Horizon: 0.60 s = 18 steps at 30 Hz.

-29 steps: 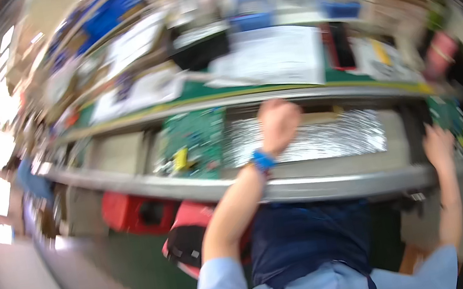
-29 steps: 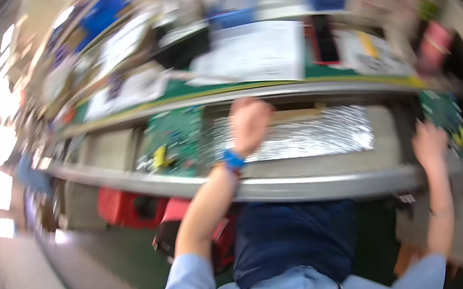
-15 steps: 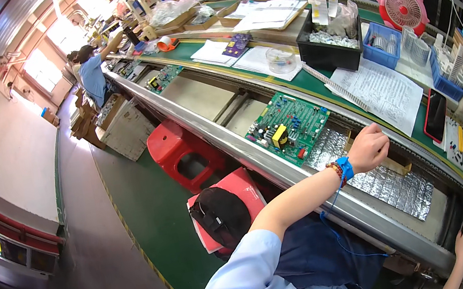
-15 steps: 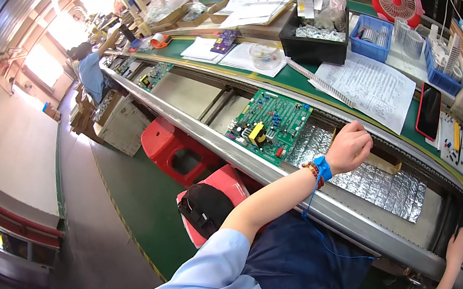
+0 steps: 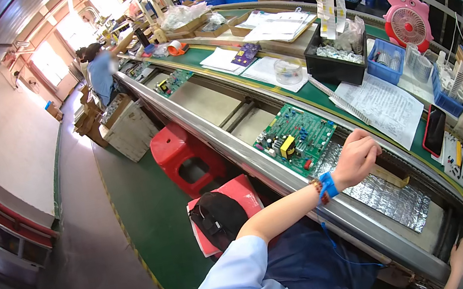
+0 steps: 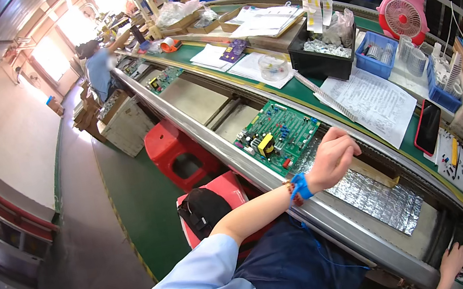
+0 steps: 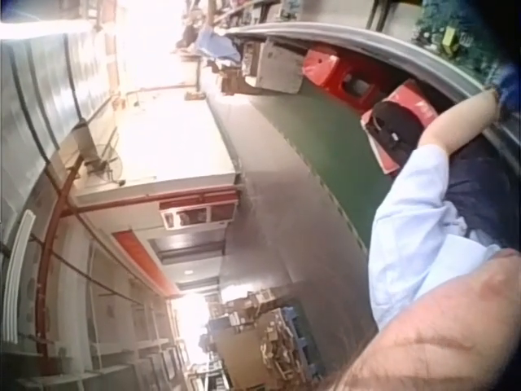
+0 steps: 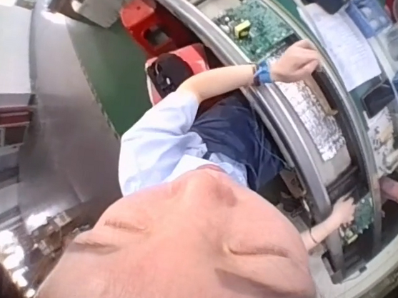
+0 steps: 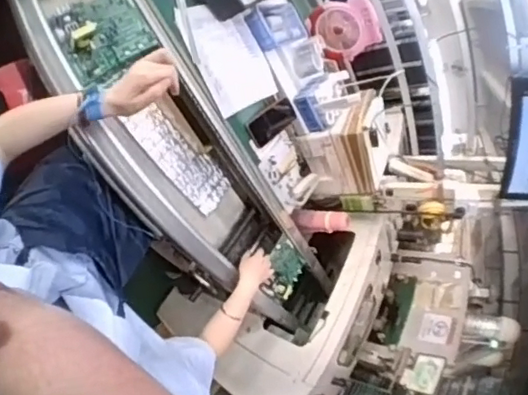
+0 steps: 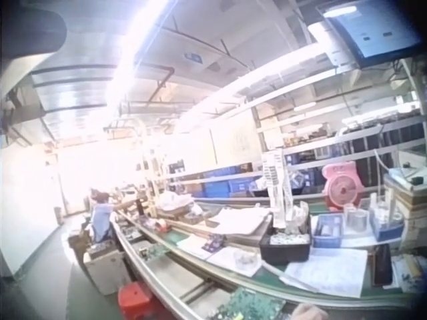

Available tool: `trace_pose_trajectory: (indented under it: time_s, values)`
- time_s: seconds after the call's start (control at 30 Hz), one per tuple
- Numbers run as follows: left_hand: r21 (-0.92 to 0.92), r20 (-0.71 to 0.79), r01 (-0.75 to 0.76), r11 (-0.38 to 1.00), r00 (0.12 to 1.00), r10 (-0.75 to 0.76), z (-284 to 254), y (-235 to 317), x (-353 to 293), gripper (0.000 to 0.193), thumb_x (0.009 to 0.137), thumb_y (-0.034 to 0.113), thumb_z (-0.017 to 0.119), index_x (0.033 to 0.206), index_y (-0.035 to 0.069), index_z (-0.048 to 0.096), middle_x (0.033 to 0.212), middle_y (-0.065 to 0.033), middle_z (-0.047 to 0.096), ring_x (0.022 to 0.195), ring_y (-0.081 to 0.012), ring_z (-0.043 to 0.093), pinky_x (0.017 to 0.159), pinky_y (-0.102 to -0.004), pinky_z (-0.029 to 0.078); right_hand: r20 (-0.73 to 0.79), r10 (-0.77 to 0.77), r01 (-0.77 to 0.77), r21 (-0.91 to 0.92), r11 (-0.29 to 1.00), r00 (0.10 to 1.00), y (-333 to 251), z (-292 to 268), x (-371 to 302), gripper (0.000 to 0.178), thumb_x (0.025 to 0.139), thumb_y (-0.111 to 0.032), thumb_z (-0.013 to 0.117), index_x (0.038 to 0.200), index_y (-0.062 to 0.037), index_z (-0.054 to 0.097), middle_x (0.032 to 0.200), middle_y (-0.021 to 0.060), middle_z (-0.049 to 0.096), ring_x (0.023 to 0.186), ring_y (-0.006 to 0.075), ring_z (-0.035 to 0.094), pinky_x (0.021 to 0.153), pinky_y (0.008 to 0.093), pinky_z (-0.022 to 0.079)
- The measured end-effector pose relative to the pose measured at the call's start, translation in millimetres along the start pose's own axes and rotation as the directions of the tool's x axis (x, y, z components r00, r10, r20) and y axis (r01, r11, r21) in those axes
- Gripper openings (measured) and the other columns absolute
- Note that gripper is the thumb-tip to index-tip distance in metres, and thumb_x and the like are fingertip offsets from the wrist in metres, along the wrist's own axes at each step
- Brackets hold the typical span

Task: The person assembles electronic components onto a circuit board by hand on a conveyor belt line.

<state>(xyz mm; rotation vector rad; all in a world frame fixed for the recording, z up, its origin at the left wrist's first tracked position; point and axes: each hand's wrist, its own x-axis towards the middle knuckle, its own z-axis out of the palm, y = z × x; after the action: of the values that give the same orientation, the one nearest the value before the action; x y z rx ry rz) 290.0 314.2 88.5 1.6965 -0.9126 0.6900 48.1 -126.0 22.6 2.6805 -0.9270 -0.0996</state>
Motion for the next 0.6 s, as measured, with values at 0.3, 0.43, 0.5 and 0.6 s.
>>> trace_pose_trajectory:
  time_s: [0.3,0.43,0.5,0.6]
  values:
    - [0.093,-0.052,0.189,0.978,0.981,-0.184,-66,7,-37,0.022,0.087,0.008,0.04,0.082,0.004,0.062,0.084,-0.0072,0.06,0.09,-0.0244,0.048,0.085,-0.0347,0.039,0.036,0.05,-0.048,-0.061,0.997,0.998,12,13,8,0.037,0.084,-0.018,0.061,0.116,-0.0016,0.05,0.108,0.0153,0.055,0.102,0.03,0.055,0.086,0.0419,0.042]
    - [0.188,-0.158,0.249,0.95,0.962,-0.221,-91,-1,-49,0.028,0.089,0.011,0.038,0.079,0.004,0.064,0.081,-0.0076,0.06,0.09,-0.0242,0.047,0.085,-0.0363,0.038,0.103,0.115,-0.108,-0.069,0.992,0.988,13,2,8,0.04,0.086,-0.02,0.059,0.12,-0.0023,0.049,0.115,0.0155,0.055,0.106,0.0306,0.055,0.093,0.0436,0.04]
    - [0.215,-0.229,0.273,0.938,0.947,-0.223,-102,-5,-52,0.025,0.088,0.01,0.041,0.077,0.003,0.063,0.077,-0.0093,0.059,0.086,-0.0265,0.049,0.081,-0.0373,0.04,0.166,0.149,-0.136,-0.091,0.987,0.975,14,-2,10,0.042,0.087,-0.021,0.058,0.123,-0.0026,0.048,0.119,0.0147,0.054,0.108,0.0299,0.054,0.095,0.0428,0.04]
    - [0.27,-0.267,0.296,0.916,0.937,-0.224,-118,-13,-62,0.027,0.089,0.011,0.04,0.077,0.002,0.062,0.076,-0.0101,0.058,0.085,-0.0262,0.049,0.08,-0.0368,0.04,0.207,0.173,-0.149,-0.13,0.98,0.963,28,6,20,0.044,0.089,-0.022,0.056,0.128,-0.0038,0.046,0.127,0.0133,0.051,0.113,0.0274,0.052,0.097,0.0415,0.04]
